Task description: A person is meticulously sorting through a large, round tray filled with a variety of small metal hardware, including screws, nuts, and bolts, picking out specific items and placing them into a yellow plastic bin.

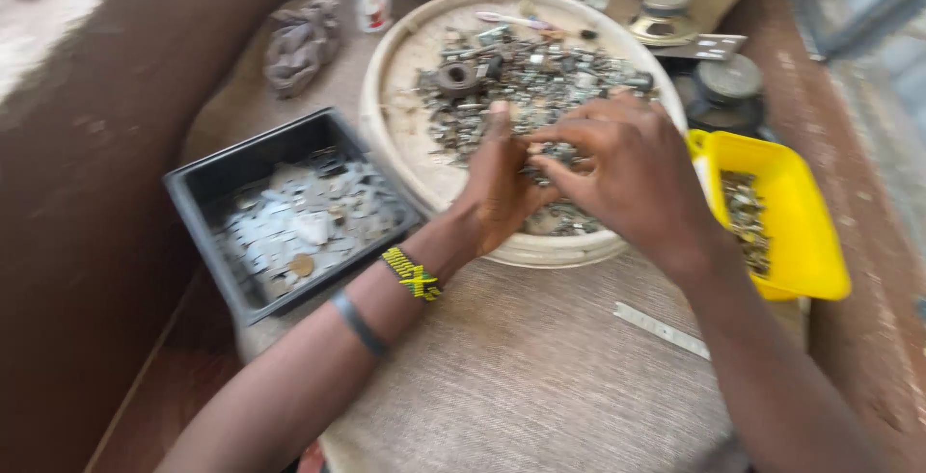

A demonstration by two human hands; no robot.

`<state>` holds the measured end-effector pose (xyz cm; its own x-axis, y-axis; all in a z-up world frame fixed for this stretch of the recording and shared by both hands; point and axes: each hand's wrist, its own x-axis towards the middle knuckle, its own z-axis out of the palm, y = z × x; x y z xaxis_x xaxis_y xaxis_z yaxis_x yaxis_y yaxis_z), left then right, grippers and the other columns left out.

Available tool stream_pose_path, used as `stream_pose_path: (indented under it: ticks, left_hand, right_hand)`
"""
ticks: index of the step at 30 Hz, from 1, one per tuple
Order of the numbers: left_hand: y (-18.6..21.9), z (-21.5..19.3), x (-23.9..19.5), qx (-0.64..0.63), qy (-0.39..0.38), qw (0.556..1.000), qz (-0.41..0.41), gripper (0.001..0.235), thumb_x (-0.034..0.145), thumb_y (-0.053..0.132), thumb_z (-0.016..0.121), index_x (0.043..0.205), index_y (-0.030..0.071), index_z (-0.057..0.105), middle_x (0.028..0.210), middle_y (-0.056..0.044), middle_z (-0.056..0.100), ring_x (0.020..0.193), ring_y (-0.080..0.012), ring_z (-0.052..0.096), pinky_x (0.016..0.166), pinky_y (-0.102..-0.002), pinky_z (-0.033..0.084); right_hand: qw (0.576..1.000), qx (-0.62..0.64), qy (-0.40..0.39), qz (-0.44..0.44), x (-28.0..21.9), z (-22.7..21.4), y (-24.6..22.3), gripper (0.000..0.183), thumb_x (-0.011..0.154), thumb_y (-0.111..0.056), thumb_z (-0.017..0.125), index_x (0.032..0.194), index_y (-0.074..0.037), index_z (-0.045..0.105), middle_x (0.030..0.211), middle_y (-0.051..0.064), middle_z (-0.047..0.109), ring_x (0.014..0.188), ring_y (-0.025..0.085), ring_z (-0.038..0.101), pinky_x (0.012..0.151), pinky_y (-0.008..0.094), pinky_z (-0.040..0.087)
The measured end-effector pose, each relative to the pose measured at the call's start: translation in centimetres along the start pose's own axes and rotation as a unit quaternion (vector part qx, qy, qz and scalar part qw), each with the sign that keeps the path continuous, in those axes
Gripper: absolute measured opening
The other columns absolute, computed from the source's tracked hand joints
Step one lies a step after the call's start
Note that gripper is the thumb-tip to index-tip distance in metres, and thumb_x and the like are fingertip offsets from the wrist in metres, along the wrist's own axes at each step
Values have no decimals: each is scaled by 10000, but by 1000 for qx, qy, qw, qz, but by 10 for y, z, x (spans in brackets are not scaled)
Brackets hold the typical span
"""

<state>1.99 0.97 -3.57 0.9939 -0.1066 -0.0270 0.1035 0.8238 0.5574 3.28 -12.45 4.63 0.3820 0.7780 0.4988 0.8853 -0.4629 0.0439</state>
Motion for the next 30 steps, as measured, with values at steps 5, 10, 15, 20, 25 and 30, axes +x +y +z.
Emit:
stream_pose_path:
  ticks: [5, 10, 15, 20, 25, 30]
  left_hand:
    - [-6, -2, 3, 13, 42, 998, 37, 885, 1011, 646, 229, 1439, -103, 425, 1579, -327, 382, 1363, -381, 494, 942, -483, 568]
    - [-3, 1, 1, 4, 27, 999, 26, 914, 1027, 616, 202, 1562, -118, 97, 1656, -356, 44, 1505, -453, 270, 1022, -563, 497]
    - [-3, 2, 5, -14, 91, 995, 33, 797, 1017, 562, 314, 1542, -32, 222, 1684, -264, 73, 1461, -434, 395, 990, -536, 556]
    - [8, 13, -8, 10, 93, 996, 11, 737, 966, 553, 294, 1609, 218, 161, 1712, -171, 52, 1289, -401, 487, 1070, -659, 321]
    - [-8, -4, 5, 48, 71, 992, 90, 472, 1012, 382, 442, 1405, 128, 504, 1477, -164, 526, 1291, -268, 557, 837, -471, 615]
    - [-84, -105, 69, 10, -120, 978, 170, 555, 1007, 329, 708, 1478, 83, 551, 1380, -93, 642, 1302, -281, 573, 1014, -520, 528]
  right_hand:
    - [997, -69, -35, 11, 9, 13, 4, 244, 835, -259, 856, 1070, -193, 838, 1013, 42, 790, 940, 279, 697, 799, 509, 501]
    - [992, -120, -28, -3, 6, 14, 9, 223, 888, -329, 834, 1088, -232, 812, 1042, 24, 784, 990, 268, 692, 836, 471, 510]
    - [997, 73, 9, 16, 13, -3, 5, 160, 961, -125, 810, 1098, -46, 788, 1057, 125, 775, 989, 277, 712, 882, 437, 533]
    - [921, 342, -39, 184, 35, -23, -24, 152, 968, -68, 690, 1104, -18, 736, 1067, 111, 755, 984, 210, 740, 708, 367, 635]
    - [919, 381, -58, 88, 58, -9, -46, 276, 947, -1, 655, 1219, -23, 691, 1146, 116, 755, 1048, 179, 728, 913, 269, 593]
    - [953, 295, -46, -54, 88, 22, -73, 347, 917, -59, 757, 1256, -100, 692, 1066, 7, 793, 787, 55, 702, 511, 184, 467]
